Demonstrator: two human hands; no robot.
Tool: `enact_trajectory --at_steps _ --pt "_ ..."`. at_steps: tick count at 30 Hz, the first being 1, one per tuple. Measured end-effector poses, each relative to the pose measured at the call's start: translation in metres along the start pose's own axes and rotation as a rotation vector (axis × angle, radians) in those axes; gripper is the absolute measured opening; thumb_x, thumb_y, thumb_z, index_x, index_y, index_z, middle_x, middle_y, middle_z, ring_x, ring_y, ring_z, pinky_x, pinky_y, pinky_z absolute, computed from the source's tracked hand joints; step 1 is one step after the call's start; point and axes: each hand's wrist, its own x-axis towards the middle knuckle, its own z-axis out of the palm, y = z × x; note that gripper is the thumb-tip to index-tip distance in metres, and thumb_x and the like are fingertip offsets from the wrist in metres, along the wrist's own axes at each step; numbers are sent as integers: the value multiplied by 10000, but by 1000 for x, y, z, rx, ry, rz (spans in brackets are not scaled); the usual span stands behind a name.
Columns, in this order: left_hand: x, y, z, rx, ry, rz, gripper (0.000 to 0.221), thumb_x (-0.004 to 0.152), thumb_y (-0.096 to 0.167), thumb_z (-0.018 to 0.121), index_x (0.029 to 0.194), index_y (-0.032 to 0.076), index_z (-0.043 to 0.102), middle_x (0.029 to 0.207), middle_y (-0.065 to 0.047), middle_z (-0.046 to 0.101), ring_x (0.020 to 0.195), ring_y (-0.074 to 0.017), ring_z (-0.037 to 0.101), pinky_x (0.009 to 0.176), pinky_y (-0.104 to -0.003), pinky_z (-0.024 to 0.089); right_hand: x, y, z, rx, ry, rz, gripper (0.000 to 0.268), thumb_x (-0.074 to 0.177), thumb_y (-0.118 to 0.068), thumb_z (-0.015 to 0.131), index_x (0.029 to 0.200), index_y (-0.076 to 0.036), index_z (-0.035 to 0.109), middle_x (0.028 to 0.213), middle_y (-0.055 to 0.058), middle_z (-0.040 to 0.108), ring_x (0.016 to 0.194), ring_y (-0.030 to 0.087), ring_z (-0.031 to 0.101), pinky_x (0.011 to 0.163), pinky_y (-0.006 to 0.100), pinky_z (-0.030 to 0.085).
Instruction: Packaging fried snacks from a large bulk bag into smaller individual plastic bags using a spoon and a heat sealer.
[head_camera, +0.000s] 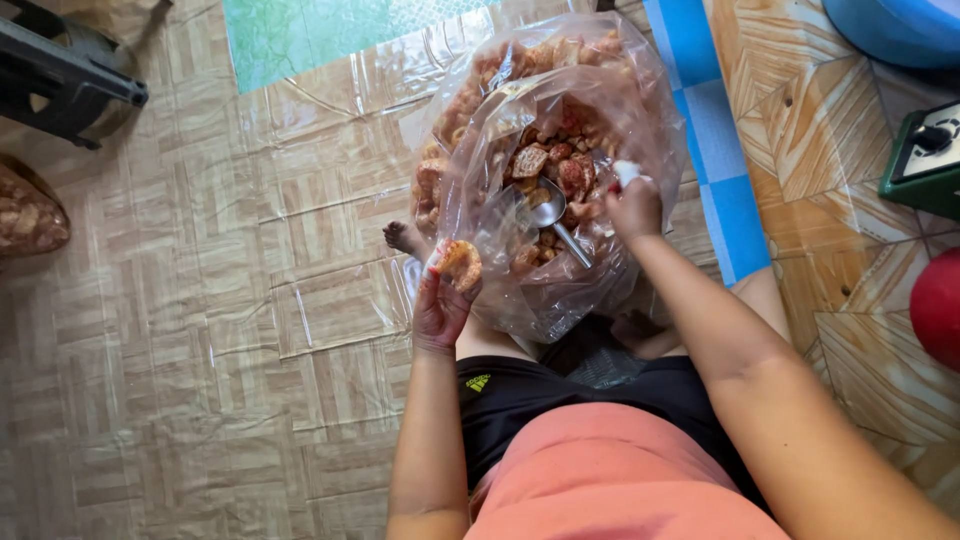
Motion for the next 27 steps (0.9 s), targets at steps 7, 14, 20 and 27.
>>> enact_trajectory --at_steps 7,14,20,27 --pt "-1 -7 13 30 -25 -2 399 854 266 545 1203 77 508 1199 -115 544 1059 -300 555 837 -462 499 -11 -54 -70 198 -138 1 417 628 -84 664 1041 -45 617 682 127 622 720 335 611 638 439 493" --pt "-8 -9 3 41 -22 18 411 856 248 542 1224 73 486 1205 -138 532 1050 -328 553 819 -480 503 -23 -71 -32 11 -387 -135 482 633 -201 710 1070 -24 608 806 195 638 831 378 610 754 466 486" --pt "-13 4 -4 40 6 52 405 856 220 538 1229 72 480 1196 -166 530 1028 -361 558 800 -507 506 -23 -54 -4 -59 -236 6 268 751 -298 636 735 -31 657 649 155 616 701 352 627 597 428 506" --pt "-11 7 39 115 -18 21 423 848 215 566 1231 58 480 1166 -164 554 1013 -329 575 804 -490 510 -21 -107 -141 1123 -98 272 444 777 41 593 1194 -48 473 892 50 603 850 119 603 750 203 516"
